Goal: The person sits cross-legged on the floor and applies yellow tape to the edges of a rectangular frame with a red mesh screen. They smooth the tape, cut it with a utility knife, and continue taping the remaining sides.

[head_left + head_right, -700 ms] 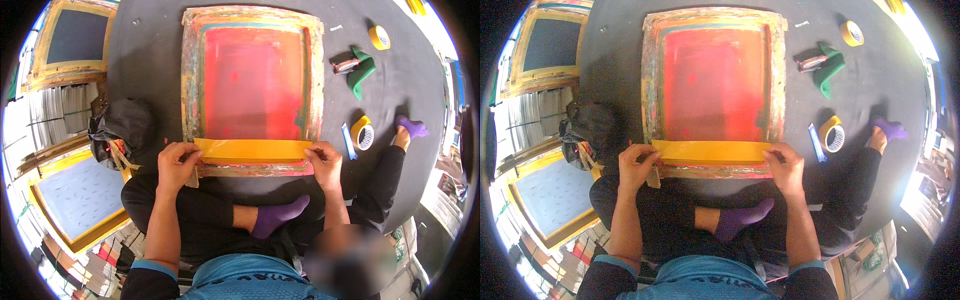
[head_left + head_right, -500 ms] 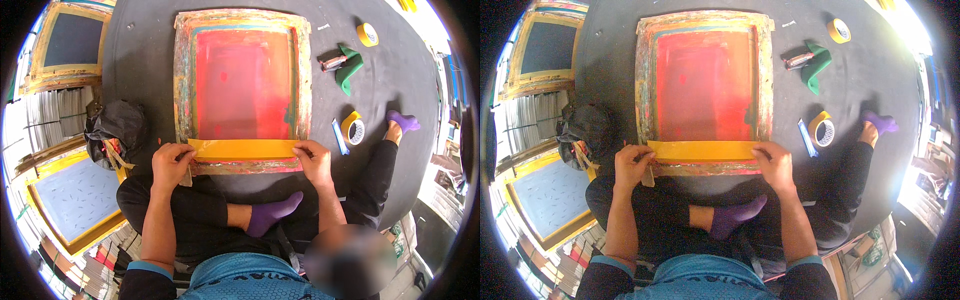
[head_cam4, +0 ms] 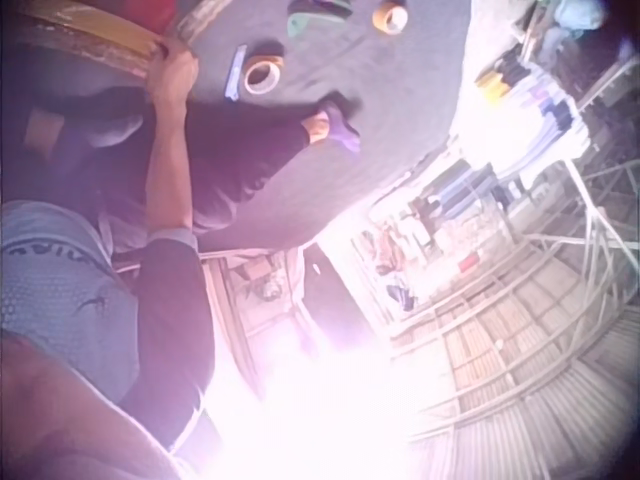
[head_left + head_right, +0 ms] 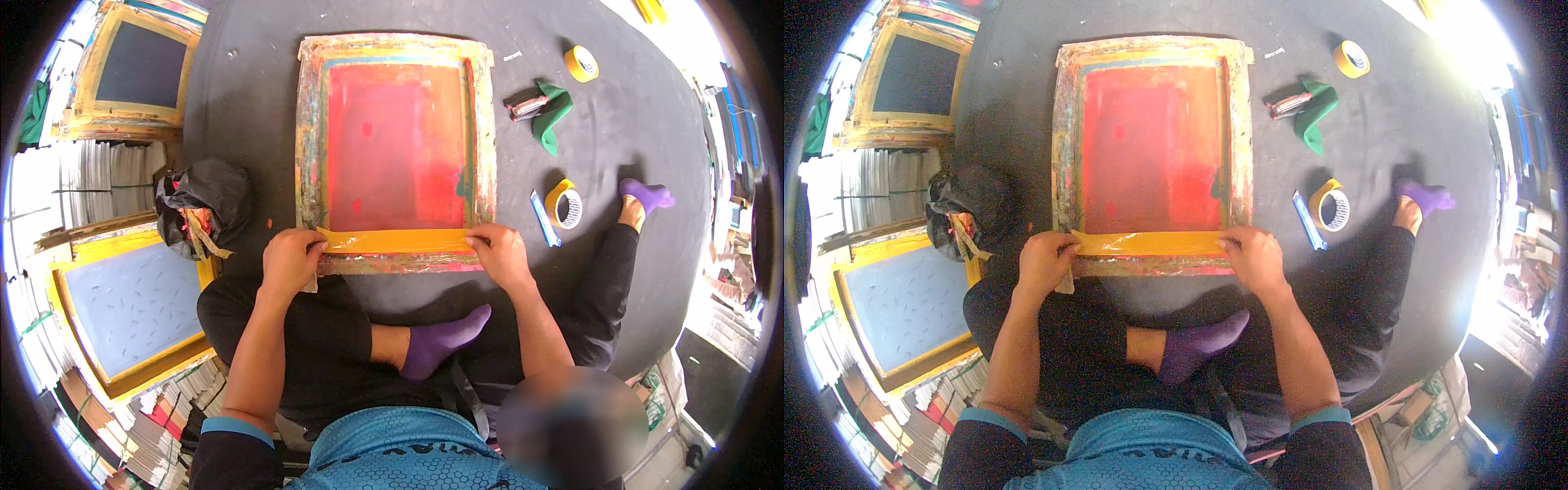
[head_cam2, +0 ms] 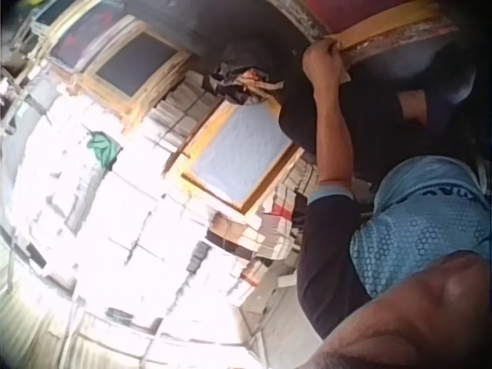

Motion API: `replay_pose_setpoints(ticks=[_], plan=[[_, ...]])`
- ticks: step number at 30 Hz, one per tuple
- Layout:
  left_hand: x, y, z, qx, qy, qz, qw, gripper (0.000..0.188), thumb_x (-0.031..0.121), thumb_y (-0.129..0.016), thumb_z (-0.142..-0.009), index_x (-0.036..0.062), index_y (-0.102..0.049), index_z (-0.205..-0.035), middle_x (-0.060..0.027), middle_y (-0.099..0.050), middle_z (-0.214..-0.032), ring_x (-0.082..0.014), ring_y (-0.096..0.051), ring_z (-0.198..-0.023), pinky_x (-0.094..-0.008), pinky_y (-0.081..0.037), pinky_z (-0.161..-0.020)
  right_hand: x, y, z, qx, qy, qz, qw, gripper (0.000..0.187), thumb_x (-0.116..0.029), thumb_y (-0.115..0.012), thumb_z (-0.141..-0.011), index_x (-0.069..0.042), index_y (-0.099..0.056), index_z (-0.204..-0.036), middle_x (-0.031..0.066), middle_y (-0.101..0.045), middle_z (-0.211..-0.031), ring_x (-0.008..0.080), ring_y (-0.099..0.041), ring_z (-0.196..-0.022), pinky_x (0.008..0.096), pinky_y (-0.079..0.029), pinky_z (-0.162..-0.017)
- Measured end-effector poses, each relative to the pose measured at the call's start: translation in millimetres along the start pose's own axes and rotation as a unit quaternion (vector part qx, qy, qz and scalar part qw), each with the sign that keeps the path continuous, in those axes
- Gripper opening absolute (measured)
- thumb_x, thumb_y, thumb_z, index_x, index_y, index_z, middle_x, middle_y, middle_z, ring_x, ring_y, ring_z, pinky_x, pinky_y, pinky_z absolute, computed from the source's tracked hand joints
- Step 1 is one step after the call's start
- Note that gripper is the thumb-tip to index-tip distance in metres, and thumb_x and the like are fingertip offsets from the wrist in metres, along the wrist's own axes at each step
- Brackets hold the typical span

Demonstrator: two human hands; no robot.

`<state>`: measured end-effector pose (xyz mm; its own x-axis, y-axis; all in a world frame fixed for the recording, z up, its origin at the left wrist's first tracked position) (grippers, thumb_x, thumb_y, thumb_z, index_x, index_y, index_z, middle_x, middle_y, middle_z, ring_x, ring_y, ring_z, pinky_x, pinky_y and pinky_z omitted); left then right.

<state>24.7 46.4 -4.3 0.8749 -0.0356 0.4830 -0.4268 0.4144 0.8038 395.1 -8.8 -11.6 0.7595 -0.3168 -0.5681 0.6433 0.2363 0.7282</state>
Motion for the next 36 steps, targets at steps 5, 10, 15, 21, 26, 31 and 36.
replay_pose_setpoints(ticks=[5,10,15,21,26,31,36], plan=[[1,-4,3,-0.010,-0.005,-0.019,1.000,0.015,0.018,-0.073,-0.087,0.0076,-0.080,-0.095,-0.0123,-0.076,-0.095,-0.0346,-0.071,-0.096,-0.0463,-0.056,-0.084,5,-4,1,0.000,0.026,0.020,0.999,0.016,-0.021,-0.075,-0.088,-0.014,-0.082,-0.100,0.0144,-0.078,-0.095,0.0367,-0.075,-0.088,0.0459,-0.060,-0.082],[3,-11,4,-0.028,-0.024,-0.032,0.999,0.015,0.016,-0.073,-0.088,0.0055,-0.081,-0.095,-0.0172,-0.076,-0.094,-0.0374,-0.072,-0.095,-0.0478,-0.057,-0.086,10,-4,-3,-0.016,0.017,0.063,0.998,0.017,-0.025,-0.076,-0.088,-0.017,-0.084,-0.100,0.0146,-0.078,-0.092,0.0373,-0.075,-0.087,0.0479,-0.060,-0.082],[2,-13,3,-0.045,-0.021,-0.021,0.999,0.015,0.014,-0.073,-0.088,0.0034,-0.081,-0.095,-0.0232,-0.075,-0.091,-0.0409,-0.073,-0.090,-0.0488,-0.058,-0.085,16,-6,-7,-0.023,0.014,0.081,0.996,0.018,-0.028,-0.076,-0.087,-0.020,-0.084,-0.101,0.0151,-0.078,-0.092,0.0372,-0.076,-0.087,0.0486,-0.060,-0.083],[-1,-14,-3,-0.056,-0.018,-0.019,0.998,0.016,0.011,-0.074,-0.086,0.0023,-0.081,-0.097,-0.0268,-0.073,-0.088,-0.0434,-0.073,-0.088,-0.0496,-0.058,-0.084,9,-2,-8,-0.040,0.003,0.101,0.994,0.018,-0.028,-0.075,-0.087,-0.023,-0.084,-0.101,0.0148,-0.078,-0.096,0.0358,-0.076,-0.093,0.0481,-0.059,-0.088],[7,-11,-9,-0.074,-0.022,-0.027,0.997,0.015,0.009,-0.074,-0.085,0.0018,-0.081,-0.096,-0.0281,-0.072,-0.088,-0.0446,-0.073,-0.088,-0.0502,-0.058,-0.083,15,-4,-10,-0.053,-0.013,0.109,0.993,0.018,-0.028,-0.075,-0.086,-0.023,-0.084,-0.100,0.0127,-0.079,-0.100,0.0335,-0.076,-0.097,0.0473,-0.059,-0.091],[8,-13,-11,-0.092,-0.003,-0.042,0.995,0.017,0.008,-0.073,-0.085,0.0030,-0.081,-0.098,-0.0270,-0.074,-0.092,-0.0439,-0.073,-0.091,-0.0500,-0.058,-0.085,14,-9,-15,-0.071,-0.016,0.156,0.985,0.017,-0.028,-0.076,-0.087,-0.023,-0.085,-0.101,0.0103,-0.080,-0.100,0.0320,-0.076,-0.098,0.0465,-0.060,-0.089],[3,-18,-11,-0.107,0.015,-0.055,0.993,0.017,0.009,-0.074,-0.084,0.0049,-0.082,-0.098,-0.0256,-0.075,-0.095,-0.0420,-0.074,-0.095,-0.0496,-0.058,-0.087,9,-11,-17,-0.094,-0.015,0.173,0.980,0.019,-0.030,-0.075,-0.086,-0.023,-0.084,-0.101,0.0143,-0.078,-0.105,0.0354,-0.075,-0.104,0.0493,-0.059,-0.093]])
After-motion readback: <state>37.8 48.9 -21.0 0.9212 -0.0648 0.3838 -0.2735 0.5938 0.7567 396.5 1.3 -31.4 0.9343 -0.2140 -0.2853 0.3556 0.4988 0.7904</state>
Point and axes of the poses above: each hand's wrist, its own z-axis away from the middle knuckle, its own y-axis out of the back of the hand, x = y × z, the point moved 6 cm from there along -z, towards the middle knuckle
